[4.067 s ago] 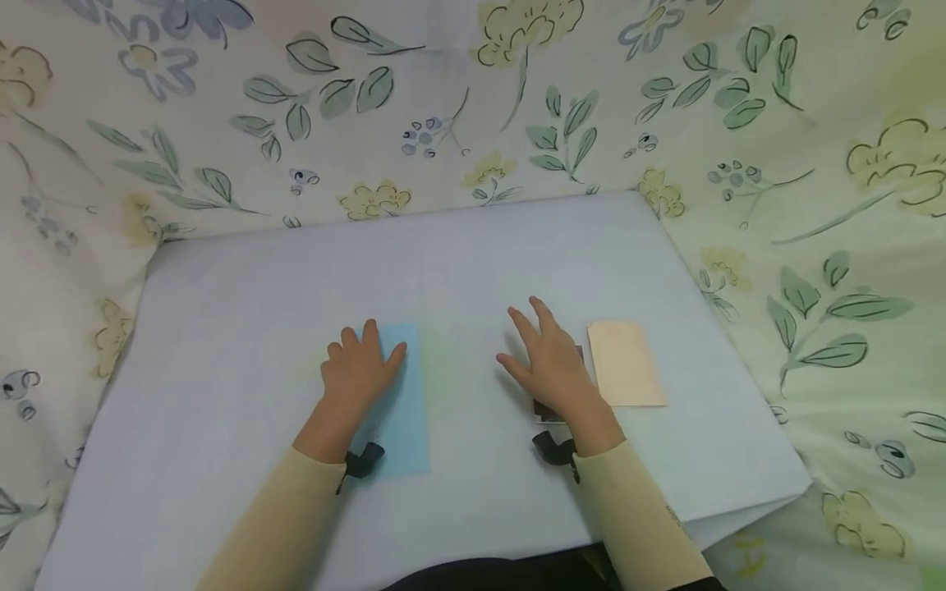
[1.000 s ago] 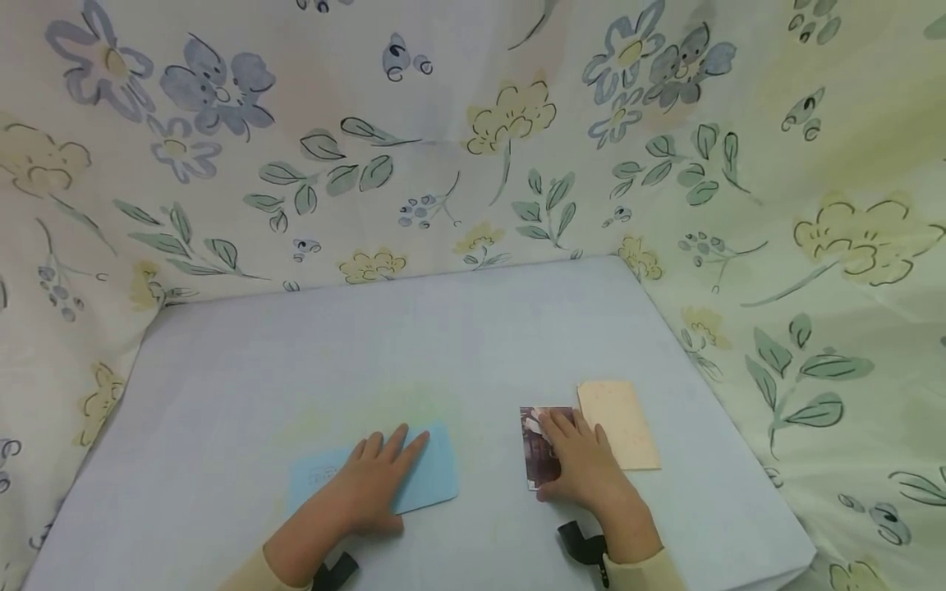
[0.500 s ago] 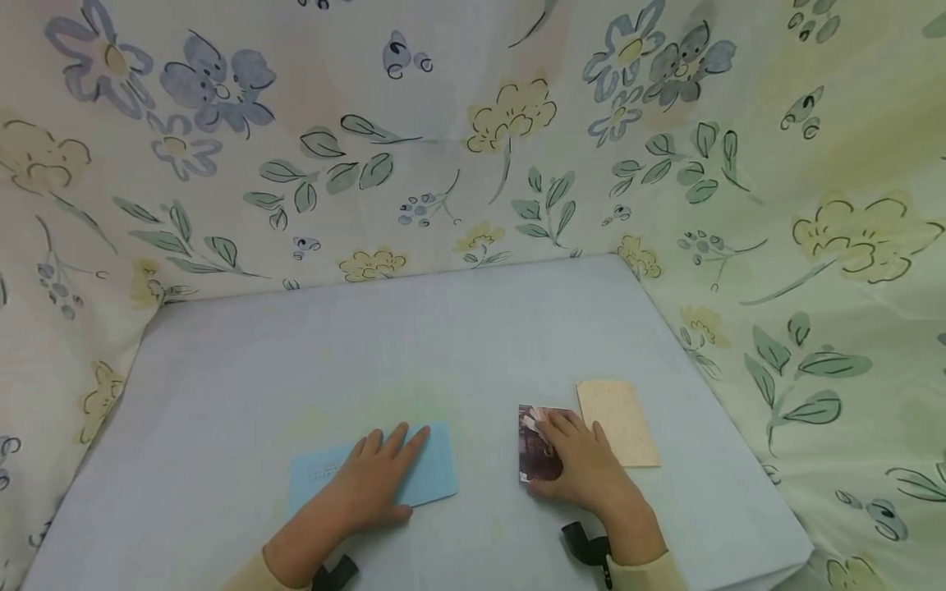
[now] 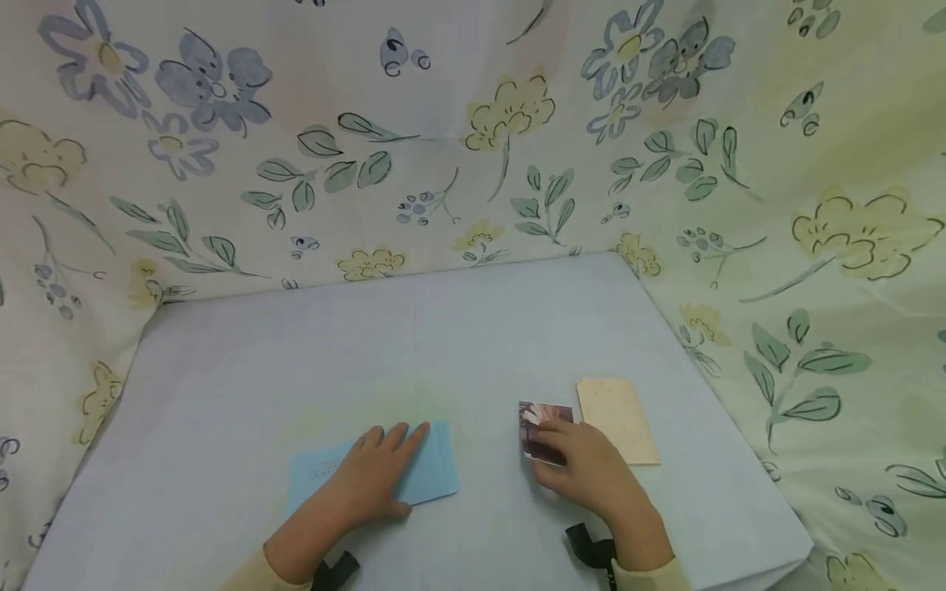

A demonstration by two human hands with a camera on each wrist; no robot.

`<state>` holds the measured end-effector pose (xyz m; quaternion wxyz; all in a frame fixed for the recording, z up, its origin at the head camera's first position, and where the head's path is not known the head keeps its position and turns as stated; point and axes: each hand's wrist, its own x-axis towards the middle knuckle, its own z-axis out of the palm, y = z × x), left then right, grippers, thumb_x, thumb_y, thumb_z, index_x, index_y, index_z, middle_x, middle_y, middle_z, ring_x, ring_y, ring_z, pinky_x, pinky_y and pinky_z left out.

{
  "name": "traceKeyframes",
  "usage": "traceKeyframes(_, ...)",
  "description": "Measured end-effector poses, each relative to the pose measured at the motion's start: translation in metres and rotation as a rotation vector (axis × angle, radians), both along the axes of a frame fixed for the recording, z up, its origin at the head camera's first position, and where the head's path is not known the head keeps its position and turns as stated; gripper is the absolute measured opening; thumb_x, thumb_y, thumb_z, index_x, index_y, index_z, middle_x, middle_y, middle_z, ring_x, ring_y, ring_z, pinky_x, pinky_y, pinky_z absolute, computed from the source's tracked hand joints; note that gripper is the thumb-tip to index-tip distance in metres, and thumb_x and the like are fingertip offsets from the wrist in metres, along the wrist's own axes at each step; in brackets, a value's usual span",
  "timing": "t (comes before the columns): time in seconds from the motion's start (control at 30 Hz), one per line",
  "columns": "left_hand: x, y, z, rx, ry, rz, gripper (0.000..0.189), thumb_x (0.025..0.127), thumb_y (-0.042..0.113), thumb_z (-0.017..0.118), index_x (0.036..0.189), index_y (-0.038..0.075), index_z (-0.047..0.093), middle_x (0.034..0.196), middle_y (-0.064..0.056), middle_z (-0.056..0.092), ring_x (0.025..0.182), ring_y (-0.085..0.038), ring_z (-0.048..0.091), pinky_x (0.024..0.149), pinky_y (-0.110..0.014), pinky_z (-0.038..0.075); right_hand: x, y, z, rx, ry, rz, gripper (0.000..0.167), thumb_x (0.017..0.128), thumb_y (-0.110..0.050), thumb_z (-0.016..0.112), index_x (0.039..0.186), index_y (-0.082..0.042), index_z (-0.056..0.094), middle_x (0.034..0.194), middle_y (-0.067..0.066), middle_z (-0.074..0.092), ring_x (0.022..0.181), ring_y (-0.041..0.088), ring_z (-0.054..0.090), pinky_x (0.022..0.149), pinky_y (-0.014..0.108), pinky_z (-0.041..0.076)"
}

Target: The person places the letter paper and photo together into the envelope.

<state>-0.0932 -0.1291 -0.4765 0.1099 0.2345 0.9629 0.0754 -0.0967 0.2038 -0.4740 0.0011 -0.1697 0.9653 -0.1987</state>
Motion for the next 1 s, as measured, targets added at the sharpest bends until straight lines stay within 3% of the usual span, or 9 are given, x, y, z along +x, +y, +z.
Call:
traceKeyframes(0.17, -0.003, 0.0, 0.003, -0.008, -0.015, 0.012, 0.113, 0.066, 0.042, 0.094, 0.156, 0.002, 0.038, 0.149, -0.017, 0.048, 0.12, -0.037, 0.047, 0.107, -0.055, 0.04, -0.004, 0.001, 0.008, -0.005, 0.226, 0.048, 0.021, 0.087, -0.016, 0.079, 0.107, -0.014, 0.081, 0.112, 0.0, 0.075, 0.1, 0.022, 0.07, 0.085, 0.043, 0.056)
traceKeyframes(0.33, -0.007, 0.0, 0.007, 0.003, -0.008, 0.016, 0.11, 0.067, 0.042, 0.094, 0.154, -0.002, 0.041, 0.148, -0.018, 0.049, 0.127, -0.039, 0.047, 0.109, -0.056, 0.039, -0.009, 0.004, 0.012, -0.083, 0.439, 0.072, 0.022, 0.085, -0.007, 0.077, 0.107, -0.01, 0.081, 0.109, 0.006, 0.075, 0.094, 0.023, 0.071, 0.077, 0.042, 0.058)
traceKeyframes(0.47, -0.008, -0.001, 0.007, 0.007, 0.001, 0.014, 0.108, 0.068, 0.043, 0.093, 0.153, -0.002, 0.043, 0.147, -0.017, 0.049, 0.127, -0.038, 0.047, 0.109, -0.055, 0.039, -0.01, 0.006, 0.014, -0.16, 0.562, 0.042, 0.024, 0.086, -0.005, 0.07, 0.108, -0.009, 0.08, 0.102, 0.005, 0.069, 0.085, 0.022, 0.065, 0.068, 0.039, 0.055)
traceKeyframes(0.57, -0.007, -0.001, 0.007, 0.014, -0.002, 0.012, 0.108, 0.067, 0.043, 0.094, 0.152, -0.002, 0.044, 0.147, -0.017, 0.049, 0.128, -0.038, 0.047, 0.109, -0.056, 0.039, -0.009, 0.006, 0.015, -0.212, 0.601, -0.019, 0.025, 0.088, -0.004, 0.068, 0.109, -0.008, 0.08, 0.094, 0.004, 0.064, 0.077, 0.018, 0.058, 0.063, 0.034, 0.05)
traceKeyframes(0.67, -0.006, -0.001, 0.005, 0.012, 0.001, 0.005, 0.107, 0.067, 0.042, 0.094, 0.151, -0.003, 0.044, 0.147, -0.018, 0.049, 0.128, -0.039, 0.048, 0.109, -0.056, 0.04, -0.006, 0.004, 0.017, -0.282, 0.564, -0.108, 0.018, 0.092, -0.004, 0.067, 0.106, -0.004, 0.078, 0.085, 0.001, 0.061, 0.069, 0.012, 0.051, 0.057, 0.026, 0.045)
traceKeyframes(0.77, -0.004, -0.001, 0.004, 0.005, 0.006, -0.004, 0.107, 0.067, 0.041, 0.094, 0.151, -0.003, 0.044, 0.148, -0.019, 0.048, 0.128, -0.039, 0.047, 0.109, -0.055, 0.04, -0.004, 0.0, 0.017, -0.373, 0.464, -0.209, 0.011, 0.095, -0.003, 0.067, 0.102, -0.002, 0.076, 0.081, -0.001, 0.063, 0.062, 0.009, 0.048, 0.051, 0.022, 0.041)
traceKeyframes(0.87, -0.003, -0.001, 0.003, 0.005, 0.011, -0.011, 0.107, 0.068, 0.041, 0.094, 0.151, -0.003, 0.044, 0.148, -0.019, 0.048, 0.128, -0.039, 0.047, 0.109, -0.055, 0.04, -0.004, -0.004, 0.015, -0.465, 0.309, -0.312, 0.01, 0.097, -0.006, 0.068, 0.101, -0.001, 0.075, 0.08, 0.002, 0.067, 0.059, 0.011, 0.05, 0.05, 0.022, 0.043)
traceKeyframes(1.0, -0.003, 0.0, 0.003, 0.009, 0.013, -0.013, 0.107, 0.068, 0.041, 0.093, 0.152, -0.003, 0.043, 0.148, -0.019, 0.048, 0.128, -0.039, 0.047, 0.109, -0.055, 0.04, -0.006, -0.009, 0.01, -0.577, 0.078, -0.43, 0.018, 0.099, -0.014, 0.068, 0.107, 0.001, 0.074, 0.086, 0.007, 0.073, 0.069, 0.015, 0.06, 0.058, 0.022, 0.049)
